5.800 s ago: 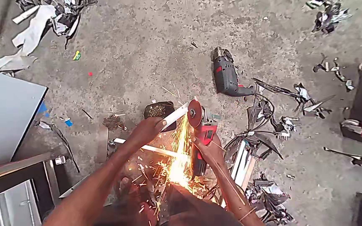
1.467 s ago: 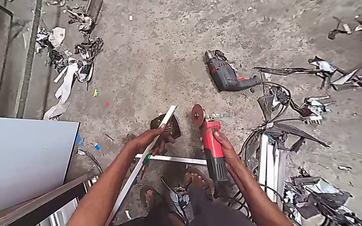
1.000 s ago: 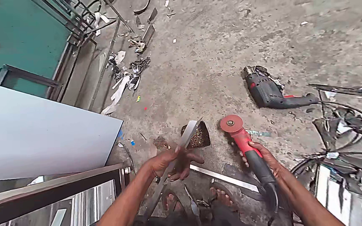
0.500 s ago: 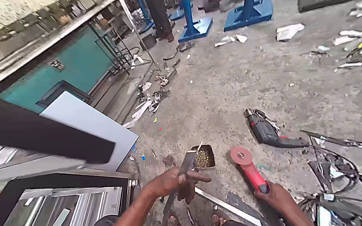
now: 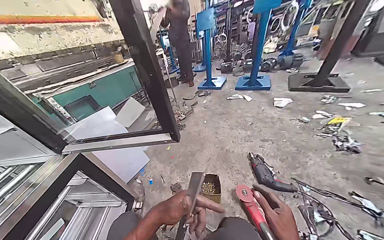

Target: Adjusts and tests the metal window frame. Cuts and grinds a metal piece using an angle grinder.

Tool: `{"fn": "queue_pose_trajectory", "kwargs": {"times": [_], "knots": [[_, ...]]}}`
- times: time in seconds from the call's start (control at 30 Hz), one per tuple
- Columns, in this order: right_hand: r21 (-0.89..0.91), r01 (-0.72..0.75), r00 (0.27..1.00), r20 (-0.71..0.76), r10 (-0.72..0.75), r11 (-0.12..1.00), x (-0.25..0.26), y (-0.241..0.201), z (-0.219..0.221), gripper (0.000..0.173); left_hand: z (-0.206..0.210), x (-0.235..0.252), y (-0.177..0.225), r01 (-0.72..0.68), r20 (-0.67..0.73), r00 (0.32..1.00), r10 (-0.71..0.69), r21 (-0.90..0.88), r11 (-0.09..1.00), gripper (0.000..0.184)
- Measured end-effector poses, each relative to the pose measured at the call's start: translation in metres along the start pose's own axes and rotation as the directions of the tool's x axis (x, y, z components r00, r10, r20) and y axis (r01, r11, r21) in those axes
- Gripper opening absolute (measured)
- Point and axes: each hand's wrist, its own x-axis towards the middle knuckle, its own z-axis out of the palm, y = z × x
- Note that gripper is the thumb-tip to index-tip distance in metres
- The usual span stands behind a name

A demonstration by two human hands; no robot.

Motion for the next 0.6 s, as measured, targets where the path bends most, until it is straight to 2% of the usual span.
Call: {"fn": "queue_pose_trajectory", "kwargs": {"times": [0.03, 0.1, 0.17, 0.23, 0.3, 0.37, 0.4, 0.43, 0.47, 0.53, 0.57, 0.6], "knots": [[0.093, 0.118, 0.988, 0.087, -0.126, 0.989, 0.002, -0.046, 0.004, 0.031, 0.008, 0.003, 0.002, 0.008, 0.030, 1.000, -0.008, 0.020, 1.000, 0.107], [0.172, 0.341, 0.881, 0.284, -0.378, 0.924, 0.004, -0.120, 0.012, 0.039, 0.021, 0.009, 0.006, 0.009, 0.038, 0.999, -0.011, 0.066, 0.998, 0.101], [0.197, 0.446, 0.777, 0.399, -0.487, 0.873, -0.004, -0.173, 0.025, 0.042, 0.033, 0.008, 0.010, -0.007, 0.019, 1.000, 0.007, 0.046, 0.999, 0.084], [0.215, 0.434, 0.776, 0.403, -0.485, 0.875, -0.016, -0.207, 0.038, 0.023, 0.039, 0.006, 0.012, -0.039, 0.028, 0.999, 0.040, -0.017, 0.999, 0.075], [0.263, 0.383, 0.802, 0.380, -0.460, 0.885, -0.021, -0.232, 0.053, 0.009, 0.042, 0.000, 0.022, -0.083, -0.009, 0.996, 0.083, -0.038, 0.996, 0.073], [0.294, 0.391, 0.820, 0.320, -0.475, 0.872, -0.018, -0.259, 0.065, 0.009, 0.045, -0.010, 0.034, -0.170, -0.178, 0.969, 0.173, 0.030, 0.985, 0.073], [0.280, 0.434, 0.822, 0.266, -0.503, 0.856, -0.012, -0.276, 0.069, 0.012, 0.043, -0.013, 0.038, -0.248, -0.273, 0.925, 0.265, 0.096, 0.964, 0.077], [0.259, 0.481, 0.817, 0.213, -0.535, 0.838, -0.003, -0.296, 0.073, 0.015, 0.043, -0.016, 0.042, -0.318, -0.377, 0.844, 0.381, 0.219, 0.922, 0.078], [0.240, 0.533, 0.800, 0.169, -0.575, 0.811, 0.010, -0.318, 0.074, 0.018, 0.042, -0.019, 0.046, -0.334, -0.467, 0.730, 0.499, 0.393, 0.857, 0.078], [0.180, 0.635, 0.744, 0.119, -0.657, 0.751, 0.039, -0.366, 0.076, 0.021, 0.041, -0.028, 0.056, -0.232, -0.539, 0.516, 0.666, 0.660, 0.715, 0.088], [0.152, 0.674, 0.716, 0.106, -0.690, 0.723, 0.052, -0.389, 0.078, 0.021, 0.041, -0.030, 0.061, -0.168, -0.539, 0.435, 0.721, 0.738, 0.653, 0.083], [0.123, 0.704, 0.693, 0.098, -0.714, 0.700, 0.064, -0.410, 0.080, 0.021, 0.041, -0.029, 0.065, -0.113, -0.520, 0.366, 0.772, 0.798, 0.592, 0.070]]}}
